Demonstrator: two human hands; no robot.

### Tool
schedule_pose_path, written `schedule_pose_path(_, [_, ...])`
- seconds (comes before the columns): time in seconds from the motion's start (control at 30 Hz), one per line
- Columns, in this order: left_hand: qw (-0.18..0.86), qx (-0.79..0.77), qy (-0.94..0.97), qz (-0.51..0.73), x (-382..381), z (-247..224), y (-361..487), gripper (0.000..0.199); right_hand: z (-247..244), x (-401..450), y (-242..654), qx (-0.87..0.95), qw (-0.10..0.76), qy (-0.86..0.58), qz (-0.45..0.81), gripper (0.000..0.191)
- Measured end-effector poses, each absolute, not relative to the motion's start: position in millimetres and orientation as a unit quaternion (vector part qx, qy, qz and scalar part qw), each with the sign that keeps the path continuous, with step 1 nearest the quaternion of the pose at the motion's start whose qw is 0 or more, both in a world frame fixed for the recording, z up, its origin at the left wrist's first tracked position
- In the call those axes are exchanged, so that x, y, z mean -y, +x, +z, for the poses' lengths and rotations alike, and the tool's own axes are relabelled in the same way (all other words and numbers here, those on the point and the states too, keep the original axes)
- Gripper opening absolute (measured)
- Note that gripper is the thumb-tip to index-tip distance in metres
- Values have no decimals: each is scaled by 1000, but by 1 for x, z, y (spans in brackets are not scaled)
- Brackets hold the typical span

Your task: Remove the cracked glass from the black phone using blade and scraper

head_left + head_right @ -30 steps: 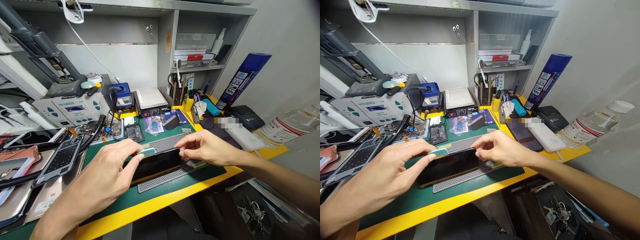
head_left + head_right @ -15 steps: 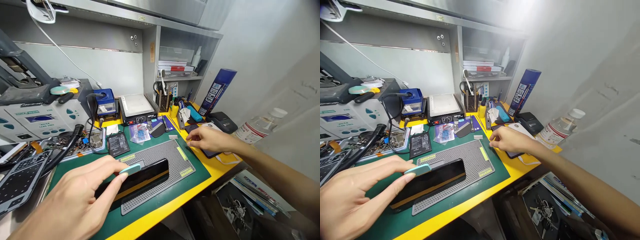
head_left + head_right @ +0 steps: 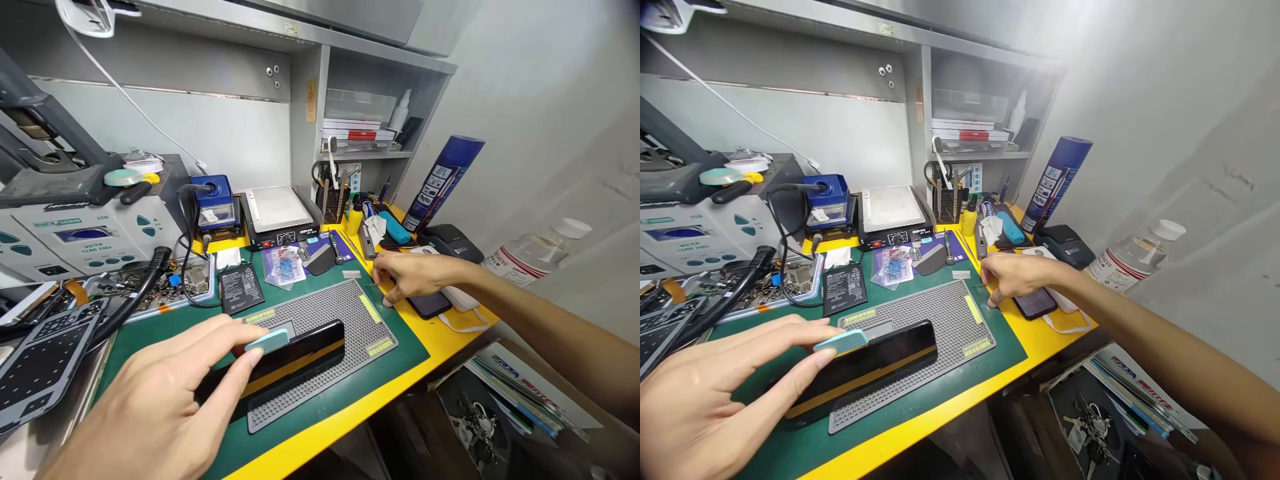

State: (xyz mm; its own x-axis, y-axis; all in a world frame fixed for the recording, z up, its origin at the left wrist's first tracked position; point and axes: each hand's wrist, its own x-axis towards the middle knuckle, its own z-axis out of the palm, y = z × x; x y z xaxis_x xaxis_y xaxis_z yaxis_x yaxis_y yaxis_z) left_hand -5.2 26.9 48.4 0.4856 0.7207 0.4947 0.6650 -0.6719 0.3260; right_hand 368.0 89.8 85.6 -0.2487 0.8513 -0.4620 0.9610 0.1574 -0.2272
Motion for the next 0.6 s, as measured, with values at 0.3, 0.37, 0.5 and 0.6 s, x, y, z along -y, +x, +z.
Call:
schedule_pose_path(0.3, [116, -395, 853, 320, -15, 70, 6, 14, 67, -71, 378, -734, 53, 637, -227, 63])
schedule_pose_path(0.37, [114, -398, 851, 323, -12, 68, 5, 19, 62, -72, 384, -721, 62, 645, -245, 62])
schedule_pose_path(0.5, [98, -417, 850, 308, -6, 59, 1, 26, 54, -75, 391, -705, 66, 640, -299, 46])
schedule_pose_path(0.6, [85, -407, 858, 302, -5, 54, 0, 30, 55, -76, 391, -717, 34, 639, -276, 48])
